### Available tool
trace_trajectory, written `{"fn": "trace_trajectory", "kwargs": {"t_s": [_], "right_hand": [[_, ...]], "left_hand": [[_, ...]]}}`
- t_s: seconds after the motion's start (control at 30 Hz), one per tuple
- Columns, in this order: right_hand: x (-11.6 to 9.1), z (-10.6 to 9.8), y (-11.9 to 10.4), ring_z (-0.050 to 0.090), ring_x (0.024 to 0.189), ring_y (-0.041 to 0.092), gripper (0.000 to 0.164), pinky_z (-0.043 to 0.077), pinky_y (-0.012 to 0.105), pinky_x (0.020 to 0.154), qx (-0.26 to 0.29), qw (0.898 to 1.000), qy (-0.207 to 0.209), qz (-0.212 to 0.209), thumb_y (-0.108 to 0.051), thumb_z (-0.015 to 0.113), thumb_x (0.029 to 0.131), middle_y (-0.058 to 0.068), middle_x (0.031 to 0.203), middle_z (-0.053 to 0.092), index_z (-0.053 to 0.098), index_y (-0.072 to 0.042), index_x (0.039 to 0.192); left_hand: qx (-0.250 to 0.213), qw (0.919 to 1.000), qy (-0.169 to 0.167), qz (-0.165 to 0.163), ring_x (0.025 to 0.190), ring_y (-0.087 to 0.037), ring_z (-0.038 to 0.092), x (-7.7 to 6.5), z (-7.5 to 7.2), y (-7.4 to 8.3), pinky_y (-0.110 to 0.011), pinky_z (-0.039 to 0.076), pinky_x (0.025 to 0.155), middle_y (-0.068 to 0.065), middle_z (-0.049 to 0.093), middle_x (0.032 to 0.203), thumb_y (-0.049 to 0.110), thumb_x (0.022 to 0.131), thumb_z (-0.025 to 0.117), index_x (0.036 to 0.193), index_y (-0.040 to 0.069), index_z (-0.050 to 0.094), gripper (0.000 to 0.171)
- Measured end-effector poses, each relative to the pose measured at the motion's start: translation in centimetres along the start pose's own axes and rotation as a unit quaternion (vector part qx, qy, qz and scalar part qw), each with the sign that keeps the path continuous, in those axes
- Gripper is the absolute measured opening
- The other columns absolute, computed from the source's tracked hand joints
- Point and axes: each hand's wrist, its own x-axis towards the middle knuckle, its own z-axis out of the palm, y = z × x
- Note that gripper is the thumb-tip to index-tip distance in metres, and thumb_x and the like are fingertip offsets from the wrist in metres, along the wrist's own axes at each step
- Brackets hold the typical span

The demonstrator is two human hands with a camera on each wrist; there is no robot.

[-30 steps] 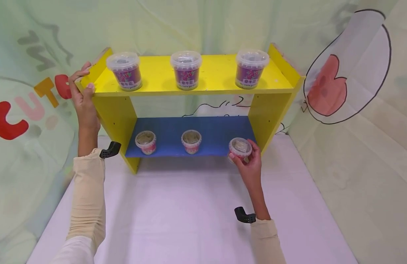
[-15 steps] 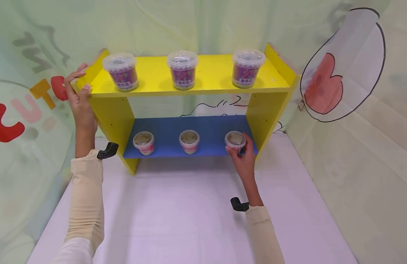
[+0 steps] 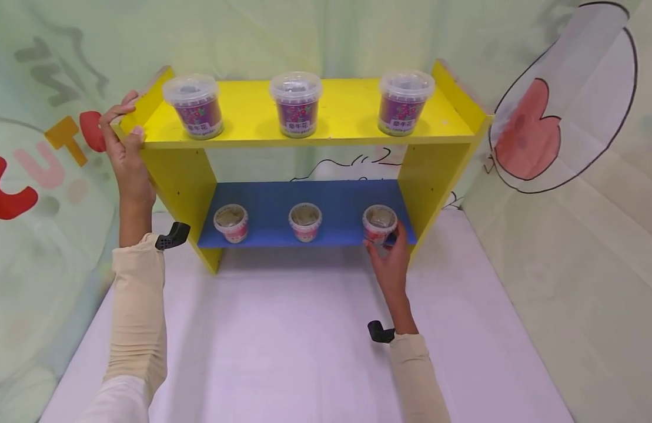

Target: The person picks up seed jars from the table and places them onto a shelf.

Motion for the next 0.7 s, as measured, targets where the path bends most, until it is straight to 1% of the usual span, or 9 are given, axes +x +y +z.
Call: {"fn": "trace_trajectory", "kwargs": {"t_s": [0.07, 0.1, 0.13, 0.2, 0.3, 0.37, 0.4, 0.53, 0.7], "right_hand": [[0.3, 0.1, 0.2, 0.05, 0.127, 0.024, 0.079, 0.047, 0.008, 0.088, -0.002, 1.0, 0.009, -0.004, -0.015, 0.078, 0.082, 0.011, 0.144, 0.048, 0.034, -0.007, 0.147], [0.4, 0.1, 0.2, 0.05, 0.126, 0.024, 0.078, 0.044, 0.005, 0.086, -0.005, 1.0, 0.012, -0.001, -0.015, 0.078, 0.082, 0.012, 0.143, 0.049, 0.036, -0.005, 0.146], [0.5, 0.2, 0.1, 0.05, 0.126, 0.024, 0.077, 0.044, 0.004, 0.085, -0.009, 1.0, 0.012, 0.001, -0.015, 0.078, 0.081, 0.013, 0.142, 0.05, 0.037, -0.004, 0.146], [0.8, 0.2, 0.0, 0.051, 0.126, 0.025, 0.077, 0.047, 0.012, 0.088, -0.016, 1.0, 0.013, 0.008, -0.015, 0.079, 0.08, 0.015, 0.141, 0.051, 0.039, -0.001, 0.144], [1.2, 0.3, -0.3, 0.05, 0.126, 0.027, 0.077, 0.053, 0.034, 0.095, -0.027, 0.999, 0.009, 0.02, -0.016, 0.08, 0.08, 0.018, 0.14, 0.051, 0.04, 0.001, 0.143], [1.4, 0.4, -0.5, 0.049, 0.127, 0.03, 0.076, 0.05, 0.047, 0.099, -0.025, 0.999, 0.007, 0.024, -0.016, 0.08, 0.08, 0.019, 0.14, 0.05, 0.04, 0.001, 0.142], [1.4, 0.5, -0.5, 0.048, 0.128, 0.031, 0.076, 0.048, 0.05, 0.101, -0.022, 0.999, 0.006, 0.026, -0.016, 0.08, 0.08, 0.02, 0.14, 0.05, 0.04, 0.001, 0.142], [1.5, 0.6, -0.6, 0.046, 0.131, 0.031, 0.074, 0.043, 0.051, 0.108, -0.017, 0.999, 0.004, 0.033, -0.016, 0.078, 0.082, 0.019, 0.142, 0.048, 0.039, 0.001, 0.142], [1.3, 0.5, -0.7, 0.047, 0.128, 0.031, 0.074, 0.045, 0.052, 0.104, -0.019, 0.999, 0.008, 0.041, -0.017, 0.078, 0.082, 0.019, 0.141, 0.049, 0.039, 0.001, 0.142]], "left_hand": [[0.0, 1.0, -0.001, -0.001, 0.139, -0.023, 0.039, 0.1, 0.0, 0.0, -0.031, 0.042, 0.11, -0.012, 0.044, 0.146, 0.008, 0.09, 0.048, 0.113, 0.012, 0.054, 0.025], [0.0, 1.0, -0.001, -0.002, 0.139, -0.023, 0.039, 0.1, 0.0, 0.1, -0.031, 0.042, 0.11, -0.012, 0.044, 0.146, 0.008, 0.09, 0.048, 0.113, 0.013, 0.054, 0.025], [0.001, 1.0, -0.001, -0.001, 0.139, -0.023, 0.039, 0.1, 0.0, 0.1, -0.032, 0.042, 0.11, -0.012, 0.044, 0.146, 0.008, 0.09, 0.049, 0.113, 0.013, 0.054, 0.025], [0.005, 1.0, 0.0, 0.0, 0.14, -0.022, 0.038, 0.1, -0.1, 0.1, -0.032, 0.041, 0.111, -0.012, 0.045, 0.146, 0.009, 0.09, 0.049, 0.113, 0.013, 0.054, 0.024], [0.005, 1.0, 0.001, 0.002, 0.14, -0.023, 0.038, 0.2, -0.1, 0.1, -0.032, 0.041, 0.111, -0.012, 0.044, 0.146, 0.009, 0.09, 0.048, 0.113, 0.013, 0.054, 0.024], [0.002, 1.0, 0.0, 0.001, 0.139, -0.023, 0.039, 0.2, -0.1, 0.1, -0.031, 0.042, 0.11, -0.012, 0.044, 0.146, 0.009, 0.09, 0.048, 0.113, 0.013, 0.054, 0.024], [0.001, 1.0, 0.001, 0.0, 0.139, -0.023, 0.039, 0.2, -0.1, 0.1, -0.031, 0.043, 0.109, -0.011, 0.044, 0.146, 0.009, 0.09, 0.048, 0.113, 0.013, 0.054, 0.025], [-0.005, 1.0, -0.001, -0.003, 0.139, -0.023, 0.039, 0.2, -0.2, -0.1, -0.029, 0.045, 0.108, -0.011, 0.044, 0.147, 0.009, 0.09, 0.048, 0.114, 0.013, 0.054, 0.025], [-0.003, 1.0, -0.003, -0.002, 0.139, -0.022, 0.039, 0.5, -0.9, -1.3, -0.03, 0.044, 0.108, -0.011, 0.043, 0.148, 0.008, 0.09, 0.049, 0.115, 0.014, 0.054, 0.026]]}}
